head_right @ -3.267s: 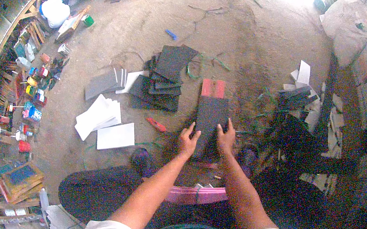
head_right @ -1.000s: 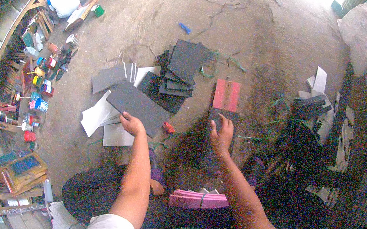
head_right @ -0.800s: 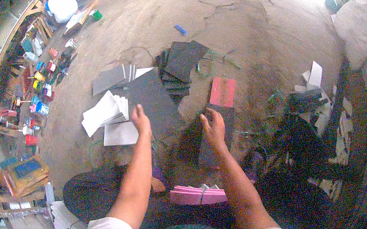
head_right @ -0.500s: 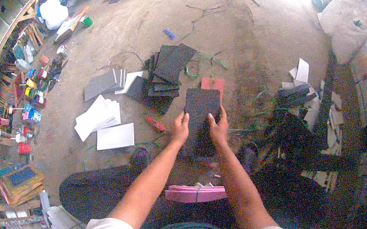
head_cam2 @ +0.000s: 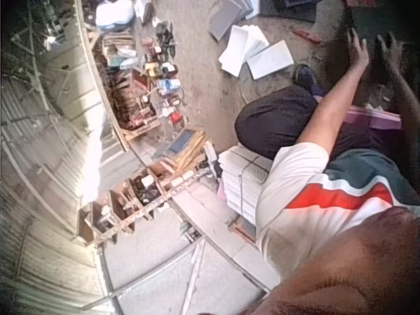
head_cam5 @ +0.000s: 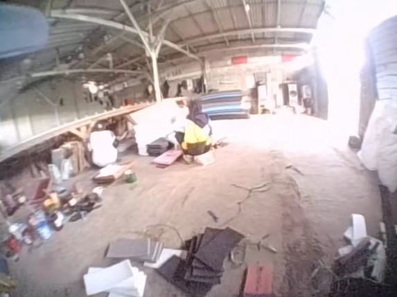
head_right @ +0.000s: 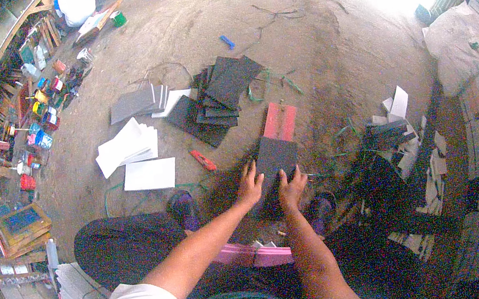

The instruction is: The person sits on the floor and stacks rectangular tiles of different colors. They align the tiles, then use a green string to tie the stack into a bundle.

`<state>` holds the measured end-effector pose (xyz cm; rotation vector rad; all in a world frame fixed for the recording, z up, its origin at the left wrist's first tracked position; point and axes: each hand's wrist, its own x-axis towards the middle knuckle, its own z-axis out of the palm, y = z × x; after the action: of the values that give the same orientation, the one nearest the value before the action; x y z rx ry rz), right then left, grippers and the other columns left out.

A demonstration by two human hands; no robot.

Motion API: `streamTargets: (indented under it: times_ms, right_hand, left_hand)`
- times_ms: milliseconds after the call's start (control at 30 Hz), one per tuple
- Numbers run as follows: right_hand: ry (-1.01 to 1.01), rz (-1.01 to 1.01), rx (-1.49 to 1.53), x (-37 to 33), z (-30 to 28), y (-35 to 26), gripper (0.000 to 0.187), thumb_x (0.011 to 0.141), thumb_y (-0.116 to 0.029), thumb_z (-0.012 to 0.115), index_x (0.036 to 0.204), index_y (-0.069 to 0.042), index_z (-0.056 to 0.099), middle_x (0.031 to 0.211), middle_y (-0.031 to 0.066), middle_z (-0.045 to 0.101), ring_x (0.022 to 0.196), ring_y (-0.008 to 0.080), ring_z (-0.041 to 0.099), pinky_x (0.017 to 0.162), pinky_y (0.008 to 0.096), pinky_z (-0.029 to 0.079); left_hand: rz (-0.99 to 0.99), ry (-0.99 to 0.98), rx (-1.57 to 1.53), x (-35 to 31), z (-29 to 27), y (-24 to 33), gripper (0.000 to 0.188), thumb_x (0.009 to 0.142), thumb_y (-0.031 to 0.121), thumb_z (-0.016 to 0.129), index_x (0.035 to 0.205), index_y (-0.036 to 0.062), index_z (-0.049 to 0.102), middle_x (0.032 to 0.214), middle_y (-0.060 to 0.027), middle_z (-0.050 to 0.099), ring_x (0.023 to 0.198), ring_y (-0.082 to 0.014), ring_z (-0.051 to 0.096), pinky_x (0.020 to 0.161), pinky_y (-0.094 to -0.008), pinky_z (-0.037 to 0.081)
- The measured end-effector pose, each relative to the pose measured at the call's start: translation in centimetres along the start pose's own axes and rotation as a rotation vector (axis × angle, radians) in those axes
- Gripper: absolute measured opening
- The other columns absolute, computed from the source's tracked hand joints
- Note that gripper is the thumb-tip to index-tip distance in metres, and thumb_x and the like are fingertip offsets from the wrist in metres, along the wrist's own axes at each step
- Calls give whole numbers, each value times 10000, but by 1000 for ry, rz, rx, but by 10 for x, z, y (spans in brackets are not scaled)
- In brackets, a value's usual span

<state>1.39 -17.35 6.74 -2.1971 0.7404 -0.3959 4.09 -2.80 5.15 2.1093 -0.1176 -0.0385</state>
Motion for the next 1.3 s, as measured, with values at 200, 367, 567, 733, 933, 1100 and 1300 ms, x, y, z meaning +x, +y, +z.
streamTargets:
  times_ms: [200,367,567,733,933,1100,1300]
  right_hand:
    - [-11,7,-41,8,3,3,672,910,-367,751,1399,38,530,1254,244,515,1194,419,512,1032,470,423]
    - [-1,-9,-125,9,6,3,673,913,-385,741,1400,31,534,1246,245,523,1170,426,512,1024,487,421]
    - [-53,51,-339,4,-1,-28,674,929,-419,704,1419,6,523,1250,247,571,1176,449,518,1040,509,402]
    - [8,71,-35,1,16,1,637,949,-357,688,1442,-2,495,1348,274,575,1243,426,553,1059,468,420]
    - [-100,197,92,8,5,-20,647,953,-348,682,1441,21,470,1371,264,572,1252,416,563,1068,452,426]
    - [75,138,-174,20,5,-28,664,956,-405,672,1455,-26,452,1415,216,483,1334,411,446,1113,495,353]
    - [68,-132,-35,31,18,-69,604,959,-338,680,1428,-21,470,1372,211,506,1307,411,462,1102,491,363]
  left_hand:
    - [-48,-48,-82,5,0,7,625,1018,244,551,1517,-63,331,1565,-319,315,1457,-451,319,1201,-455,287]
    - [-61,-52,-71,7,11,-7,615,1020,243,548,1511,-65,342,1549,-319,347,1443,-451,346,1194,-449,303]
    - [-118,-55,-119,5,15,-18,608,1020,239,546,1508,-66,349,1521,-313,402,1423,-437,389,1189,-440,313]
    - [-171,-103,-142,4,13,-6,609,1020,231,542,1511,-66,339,1519,-301,414,1413,-431,408,1183,-438,323]
    - [-118,-34,-165,6,14,-13,589,1018,256,552,1487,-60,390,1499,-297,445,1397,-427,434,1169,-437,340]
    - [-282,212,-261,36,19,-46,513,1018,331,583,1364,-48,567,1423,-252,555,1348,-370,511,1136,-429,382]
    - [-679,615,-343,123,-40,-187,516,991,364,637,1318,-26,551,1177,-196,673,1170,-361,605,1026,-462,434]
